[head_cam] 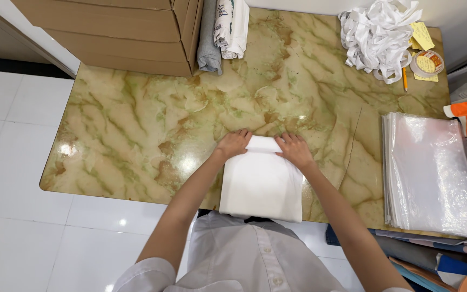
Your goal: The person takes a patterned shirt and a white shirt from a clothing rack, then folds each one by hand on a marble-patterned table. The person places the folded shirts into a stack on the table.
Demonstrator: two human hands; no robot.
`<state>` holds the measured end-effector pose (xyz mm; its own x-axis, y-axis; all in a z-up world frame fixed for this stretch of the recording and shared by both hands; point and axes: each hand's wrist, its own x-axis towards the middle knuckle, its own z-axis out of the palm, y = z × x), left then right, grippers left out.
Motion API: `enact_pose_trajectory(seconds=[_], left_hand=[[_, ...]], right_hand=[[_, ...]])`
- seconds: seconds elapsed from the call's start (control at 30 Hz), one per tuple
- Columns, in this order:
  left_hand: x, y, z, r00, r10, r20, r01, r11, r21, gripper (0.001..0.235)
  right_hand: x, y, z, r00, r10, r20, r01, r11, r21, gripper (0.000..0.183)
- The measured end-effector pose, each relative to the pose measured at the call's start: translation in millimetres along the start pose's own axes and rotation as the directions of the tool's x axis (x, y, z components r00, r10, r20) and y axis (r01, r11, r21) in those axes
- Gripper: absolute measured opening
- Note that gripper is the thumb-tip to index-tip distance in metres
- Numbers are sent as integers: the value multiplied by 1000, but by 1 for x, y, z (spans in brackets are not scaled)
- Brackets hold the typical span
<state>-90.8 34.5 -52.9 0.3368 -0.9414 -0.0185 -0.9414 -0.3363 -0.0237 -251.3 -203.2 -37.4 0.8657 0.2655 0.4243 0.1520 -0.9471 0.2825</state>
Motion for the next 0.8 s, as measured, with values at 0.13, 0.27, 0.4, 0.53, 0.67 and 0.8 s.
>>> enact_pose_trajectory(seconds=[0.13,0.27,0.4,0.53,0.67,0.8], left_hand=[[-7,-10,-4,983,-53,177,61,997,-43,69],[-12,-29,34,1000,-5,16,3,989,147,58],[-15,-30,36,989,56,-135,-21,968,251,60],[-15,-26,15,994,-58,-98,72,985,155,61],[-33,-36,-65,941,-227,250,293,917,-272,80],[-47,-55,-96,911,-280,303,410,688,-599,69]], right_hand=[[2,-1,-2,1000,30,6,-30,1000,9,57],[1,-6,1,999,39,3,-39,999,3,57],[1,-6,-1,998,57,-1,-57,998,-10,61],[0,-7,2,999,49,5,-49,998,-32,59],[-2,-7,3,997,66,30,-65,997,-40,57],[-2,-8,1,996,69,62,-67,997,-46,56]])
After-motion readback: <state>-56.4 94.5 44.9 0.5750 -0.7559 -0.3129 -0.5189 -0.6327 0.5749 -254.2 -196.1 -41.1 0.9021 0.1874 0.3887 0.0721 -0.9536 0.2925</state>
